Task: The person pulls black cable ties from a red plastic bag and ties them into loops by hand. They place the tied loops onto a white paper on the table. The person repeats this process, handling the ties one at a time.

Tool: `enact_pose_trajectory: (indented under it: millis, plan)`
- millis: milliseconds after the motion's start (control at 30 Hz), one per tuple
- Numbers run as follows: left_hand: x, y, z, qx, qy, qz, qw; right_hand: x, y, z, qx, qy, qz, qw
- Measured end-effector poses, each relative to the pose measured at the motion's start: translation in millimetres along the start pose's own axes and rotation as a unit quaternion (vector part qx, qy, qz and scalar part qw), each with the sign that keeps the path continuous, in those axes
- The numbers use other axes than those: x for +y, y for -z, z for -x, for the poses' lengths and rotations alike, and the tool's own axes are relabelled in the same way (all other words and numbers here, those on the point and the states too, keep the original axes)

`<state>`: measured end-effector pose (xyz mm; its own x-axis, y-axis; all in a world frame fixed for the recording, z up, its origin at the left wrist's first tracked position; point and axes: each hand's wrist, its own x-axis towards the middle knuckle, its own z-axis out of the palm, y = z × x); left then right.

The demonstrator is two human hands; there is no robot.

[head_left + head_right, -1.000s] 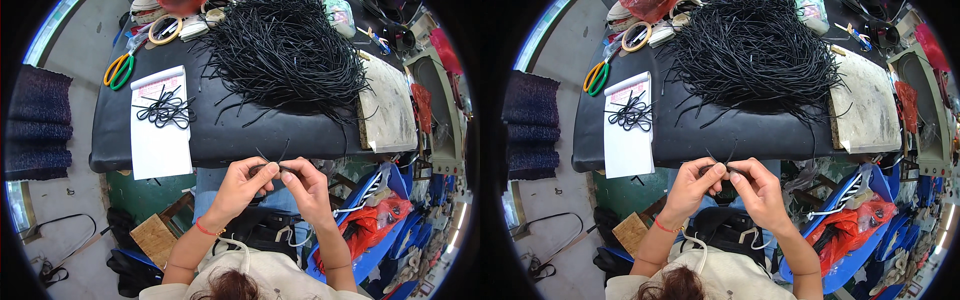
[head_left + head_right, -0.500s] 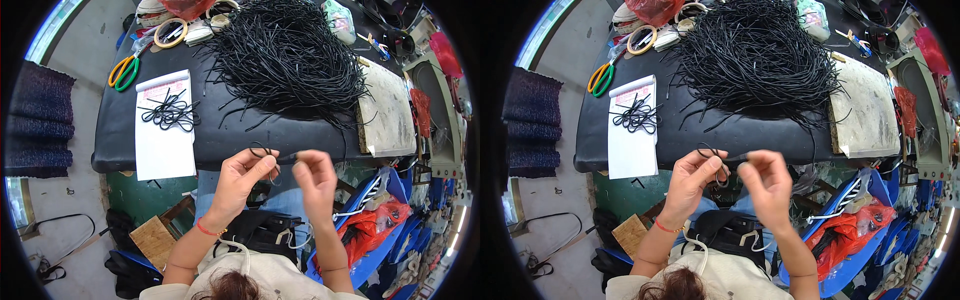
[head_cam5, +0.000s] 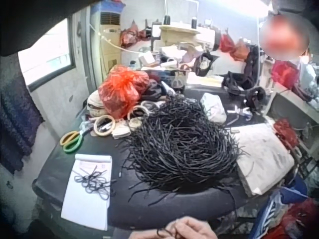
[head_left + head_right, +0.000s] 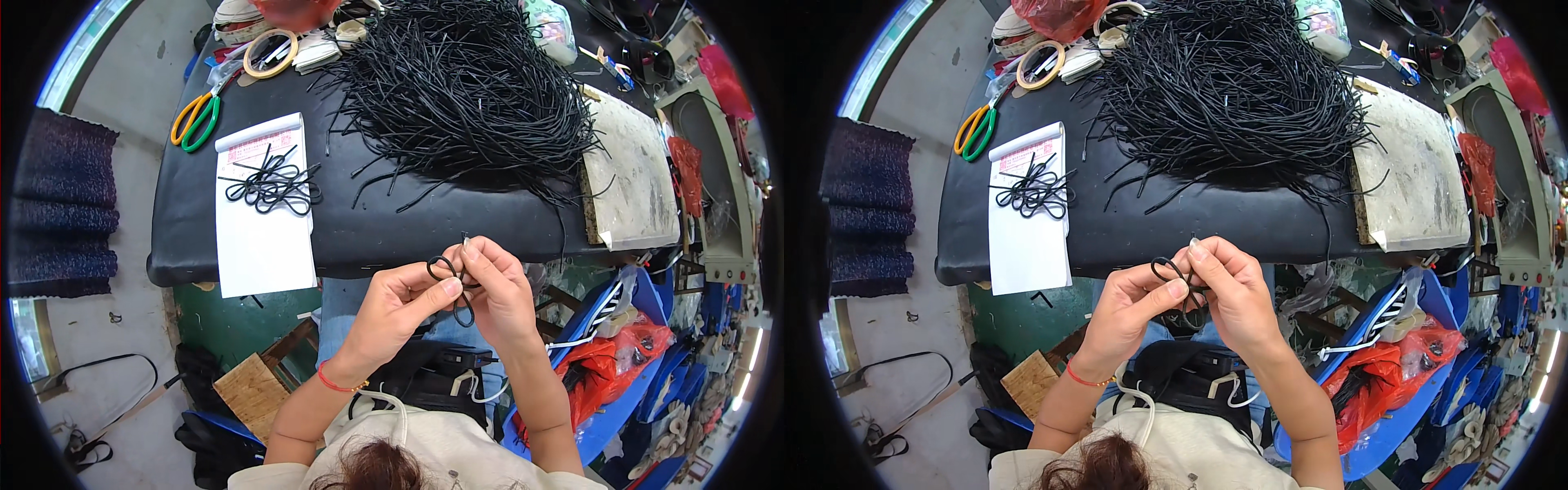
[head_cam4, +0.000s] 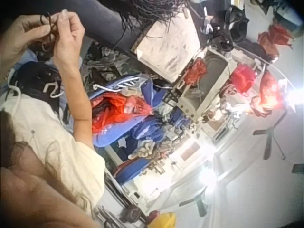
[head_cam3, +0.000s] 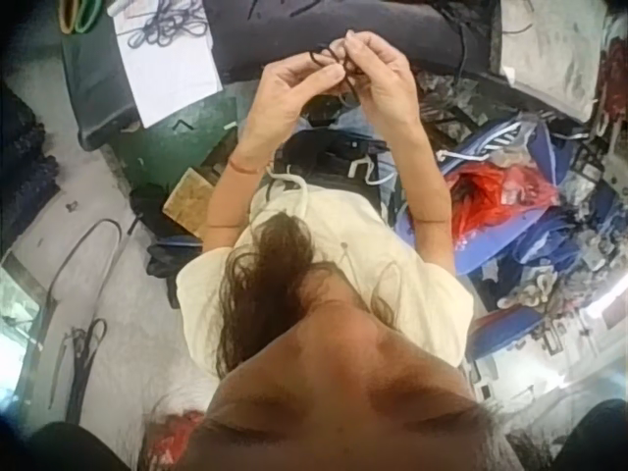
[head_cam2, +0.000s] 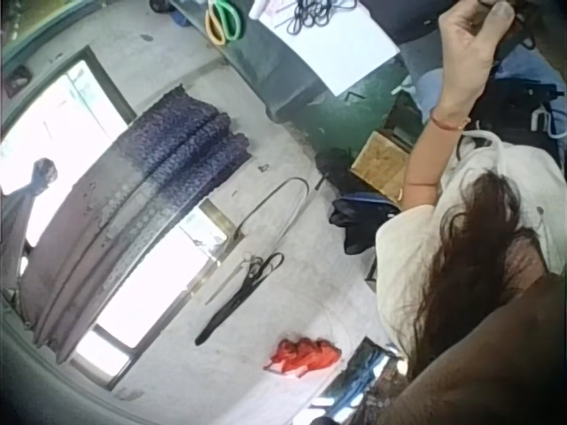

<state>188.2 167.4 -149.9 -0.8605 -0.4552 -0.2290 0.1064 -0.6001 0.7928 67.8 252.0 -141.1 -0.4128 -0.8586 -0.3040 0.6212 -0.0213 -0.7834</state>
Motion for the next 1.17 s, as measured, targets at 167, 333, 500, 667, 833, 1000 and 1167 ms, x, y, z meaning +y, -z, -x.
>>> enact_pose_trajectory:
  millis: [167, 333, 500, 667, 833, 1000, 1167]
  plan:
    - [-6, -2, -5, 0.046, -0.028, 0.07, 0.996, -4, 0, -6, 0.018, 0.024, 0.018, 0.999]
    - [-8, -1, -5, 0.099, -0.039, 0.12, 0.987, 0, 13, 5, 0.024, 0.036, 0.169, 0.985]
    - [-11, -2, -1, 0.089, -0.048, -0.015, 0.995, 5, 5, 5, 0.068, 0.119, 0.327, 0.935]
    - [-14, -16, 3, 0.16, -0.071, -0.156, 0.972, 21, -3, 3, 0.155, 0.272, 0.416, 0.854]
    - [0, 3, -2, 0.191, -0.122, -0.205, 0.952, 5, 2, -11, 0.098, 0.156, 0.374, 0.909]
    - [60, 94, -13, 0.397, -0.237, -0.581, 0.67, -33, 39, -62, 0.153, 0.435, 0.723, 0.514]
    - [58, 99, -25, 0.471, -0.293, -0.675, 0.486, -37, 64, -78, 0.124, 0.454, 0.782, 0.408]
